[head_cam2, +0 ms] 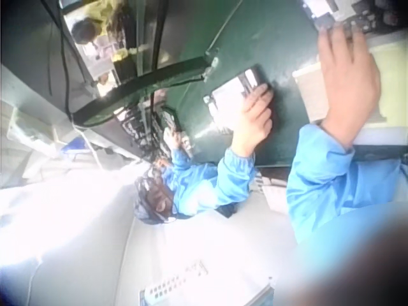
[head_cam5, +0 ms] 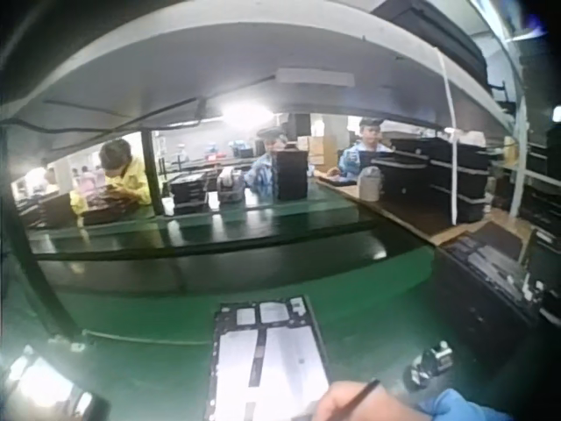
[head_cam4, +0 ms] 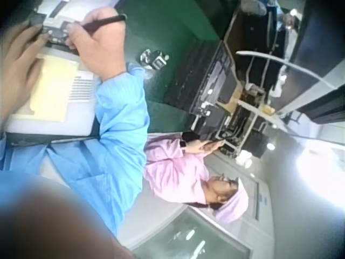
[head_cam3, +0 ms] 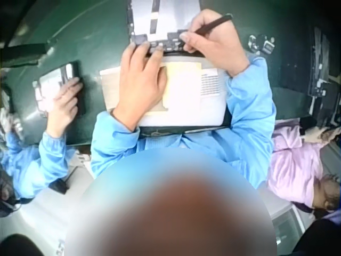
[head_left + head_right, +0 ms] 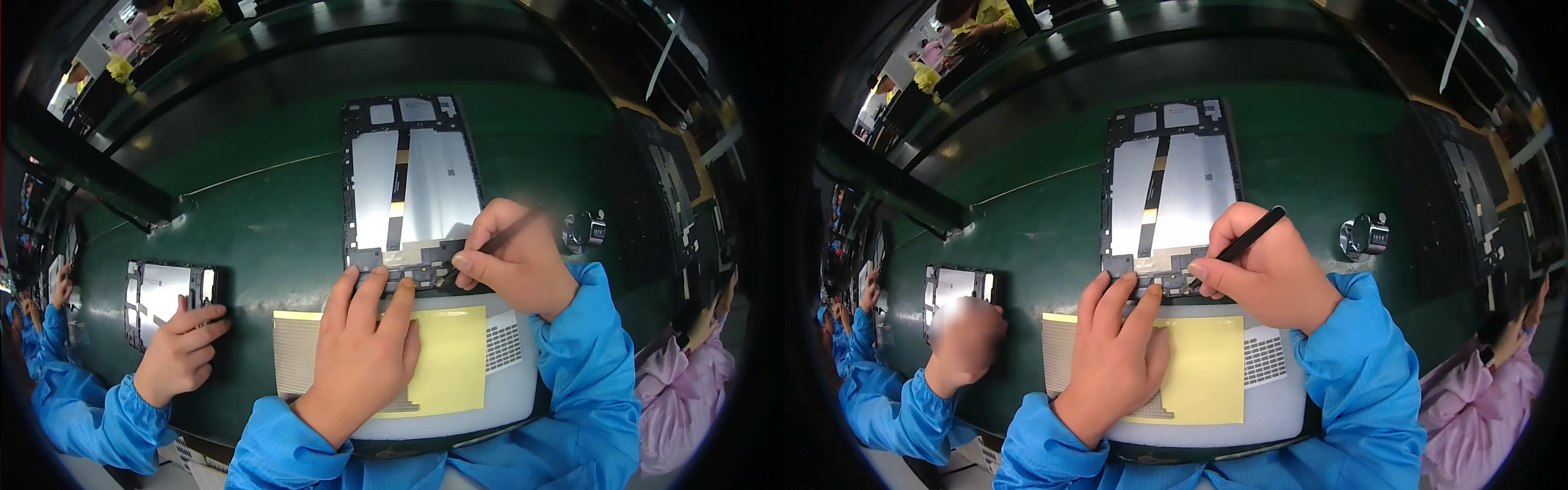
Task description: The person uses tweezers to pick up small components from a yellow sheet and place them onto a black electronic chassis. The person repeatedly handles the chassis, adjusting its position on the green workbench while performing the assembly task.
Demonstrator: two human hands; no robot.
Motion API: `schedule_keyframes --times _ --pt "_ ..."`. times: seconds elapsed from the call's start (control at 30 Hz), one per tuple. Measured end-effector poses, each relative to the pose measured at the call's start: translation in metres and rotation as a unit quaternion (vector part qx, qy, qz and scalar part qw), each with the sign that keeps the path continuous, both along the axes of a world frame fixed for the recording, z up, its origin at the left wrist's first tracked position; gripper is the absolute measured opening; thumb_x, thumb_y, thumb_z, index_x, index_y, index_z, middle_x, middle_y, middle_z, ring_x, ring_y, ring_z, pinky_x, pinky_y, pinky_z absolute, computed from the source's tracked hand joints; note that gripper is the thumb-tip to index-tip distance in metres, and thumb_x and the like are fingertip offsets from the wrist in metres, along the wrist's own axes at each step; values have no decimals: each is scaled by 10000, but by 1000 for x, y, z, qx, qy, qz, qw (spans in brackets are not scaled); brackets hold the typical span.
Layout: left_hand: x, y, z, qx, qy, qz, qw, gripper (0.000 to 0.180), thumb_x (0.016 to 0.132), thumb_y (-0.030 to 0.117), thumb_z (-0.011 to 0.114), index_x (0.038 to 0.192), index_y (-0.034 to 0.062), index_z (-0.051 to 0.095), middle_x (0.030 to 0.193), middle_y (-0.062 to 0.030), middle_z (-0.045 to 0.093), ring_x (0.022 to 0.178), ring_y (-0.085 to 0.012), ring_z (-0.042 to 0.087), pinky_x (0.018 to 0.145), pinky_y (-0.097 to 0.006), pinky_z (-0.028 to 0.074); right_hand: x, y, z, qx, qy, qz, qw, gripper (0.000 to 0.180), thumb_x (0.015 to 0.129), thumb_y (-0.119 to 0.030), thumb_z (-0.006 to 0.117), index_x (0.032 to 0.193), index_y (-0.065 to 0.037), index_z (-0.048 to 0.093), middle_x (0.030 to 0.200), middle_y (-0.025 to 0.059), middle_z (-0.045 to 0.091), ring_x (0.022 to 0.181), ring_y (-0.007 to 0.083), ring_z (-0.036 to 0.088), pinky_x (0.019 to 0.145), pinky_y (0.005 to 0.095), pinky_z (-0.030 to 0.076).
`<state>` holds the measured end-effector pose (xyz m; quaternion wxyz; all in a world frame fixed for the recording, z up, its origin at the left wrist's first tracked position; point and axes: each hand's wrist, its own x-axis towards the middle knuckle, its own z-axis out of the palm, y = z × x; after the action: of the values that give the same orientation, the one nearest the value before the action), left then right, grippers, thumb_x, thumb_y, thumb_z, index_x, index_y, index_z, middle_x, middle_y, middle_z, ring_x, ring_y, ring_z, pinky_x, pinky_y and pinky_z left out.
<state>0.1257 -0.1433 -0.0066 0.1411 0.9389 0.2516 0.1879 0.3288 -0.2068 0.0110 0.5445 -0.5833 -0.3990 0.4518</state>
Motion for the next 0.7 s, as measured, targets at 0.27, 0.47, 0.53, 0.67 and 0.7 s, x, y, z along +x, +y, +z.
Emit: schedule_keyframes --times 0.27,0.47,0.53,0.67,0.7 --pt "0 -1 -1 8 -3 -3 1000 443 722 81 656 1151 -11 592 1213 -246 484 1155 -472 422 999 -526 374 3 0 4 -6 -15 1 1000 175 855 9 653 853 -7 478 759 68 587 701 114 629 596 240 518" --pt "-1 0 0 7 -1 -7 1000 450 721 78 649 1160 -3 589 1216 -244 483 1160 -475 419 996 -527 377 3 0 1 5 -22 9 1000 173 860 1 649 852 -11 477 756 60 581 691 107 615 593 245 509" --pt "0 1 0 9 -2 -6 1000 451 720 78 647 1162 1 589 1218 -244 482 1162 -475 418 995 -526 379 3 -1 3 2 -31 16 999 174 860 -3 651 851 -11 478 756 57 580 694 105 613 595 245 505" --pt "-2 0 -1 11 -3 -6 1000 453 717 75 644 1162 7 590 1218 -243 481 1162 -473 419 997 -524 380 2 -1 3 -3 -41 21 999 172 858 -6 655 849 -11 483 760 55 581 700 103 609 602 242 502" --pt "-2 0 -1 11 -4 -7 1000 453 716 75 644 1161 9 591 1218 -243 481 1162 -472 420 998 -523 380 1 -1 3 -2 -41 21 999 172 854 -10 660 843 -13 488 759 53 580 699 101 603 599 241 494"
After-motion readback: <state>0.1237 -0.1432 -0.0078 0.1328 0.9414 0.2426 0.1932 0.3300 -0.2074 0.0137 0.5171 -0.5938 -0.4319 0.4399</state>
